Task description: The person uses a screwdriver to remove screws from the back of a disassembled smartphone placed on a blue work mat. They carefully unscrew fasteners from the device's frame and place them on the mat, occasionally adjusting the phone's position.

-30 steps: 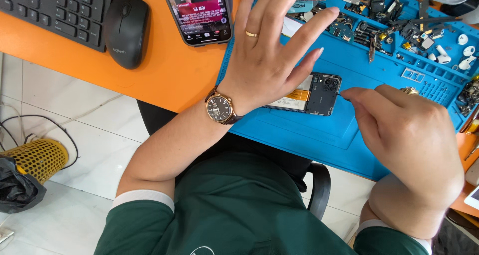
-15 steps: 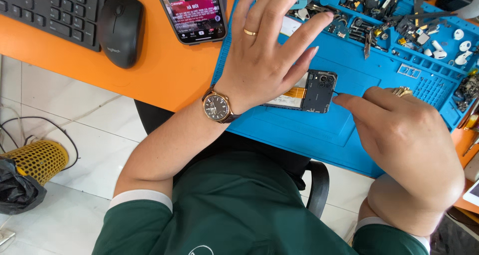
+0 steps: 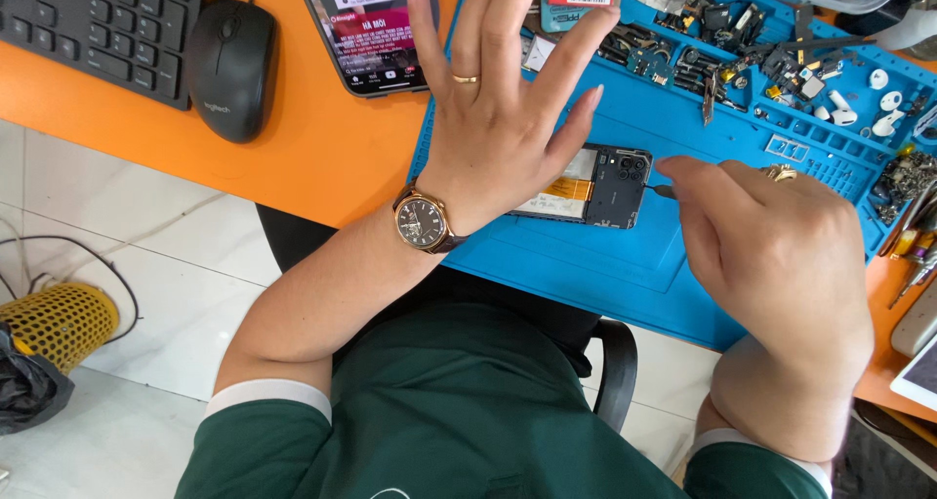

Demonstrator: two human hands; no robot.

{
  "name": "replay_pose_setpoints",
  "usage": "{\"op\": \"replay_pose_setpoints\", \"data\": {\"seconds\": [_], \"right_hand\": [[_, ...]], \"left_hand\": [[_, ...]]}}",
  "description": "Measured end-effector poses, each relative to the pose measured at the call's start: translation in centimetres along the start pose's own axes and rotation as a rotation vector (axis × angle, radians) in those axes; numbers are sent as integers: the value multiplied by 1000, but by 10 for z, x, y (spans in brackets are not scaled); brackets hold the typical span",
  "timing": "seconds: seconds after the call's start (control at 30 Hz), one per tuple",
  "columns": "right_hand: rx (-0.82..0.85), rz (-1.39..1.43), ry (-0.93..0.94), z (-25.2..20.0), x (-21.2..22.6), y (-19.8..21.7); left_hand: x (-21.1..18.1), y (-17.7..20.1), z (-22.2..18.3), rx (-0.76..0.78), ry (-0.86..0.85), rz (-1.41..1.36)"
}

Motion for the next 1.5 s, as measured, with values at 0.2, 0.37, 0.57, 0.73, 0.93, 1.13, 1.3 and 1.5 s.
{"op": "replay_pose_setpoints", "data": {"seconds": [0.2, 0.37, 0.57, 0.73, 0.93, 1.13, 1.3, 1.5], "right_hand": [[60, 21, -36, -4, -2, 1], [-31, -97, -51, -8, -1, -10], [-5, 11, 1, -1, 10, 3], [60, -19, -34, 3, 8, 7], [23, 53, -11, -1, 1, 2], [55, -147, -100, -7, -4, -1], [-21, -131, -13, 1, 4, 8], [18, 30, -24, -2, 0, 7]], "left_hand": [[2, 1, -1, -14, 78, 9], [1, -1, -1, 21, 94, 15], [1, -3, -1, -30, -86, -108], [0, -1, 1, -19, -132, -197], [0, 0, 4, -13, -127, -189], [1, 1, 4, -22, -120, -178], [1, 2, 6, -11, -169, -178], [-2, 4, 7, -2, -170, -201]]}}
Point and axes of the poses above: each hand's wrist, its own z-axis towards the middle knuckle, its own y-axis out of the back of the hand, x = y × z, the point moved 4 cm from there along z, towards the middle knuckle, and after that the axes turned 3 degrees about x, right-handed, at the moved point
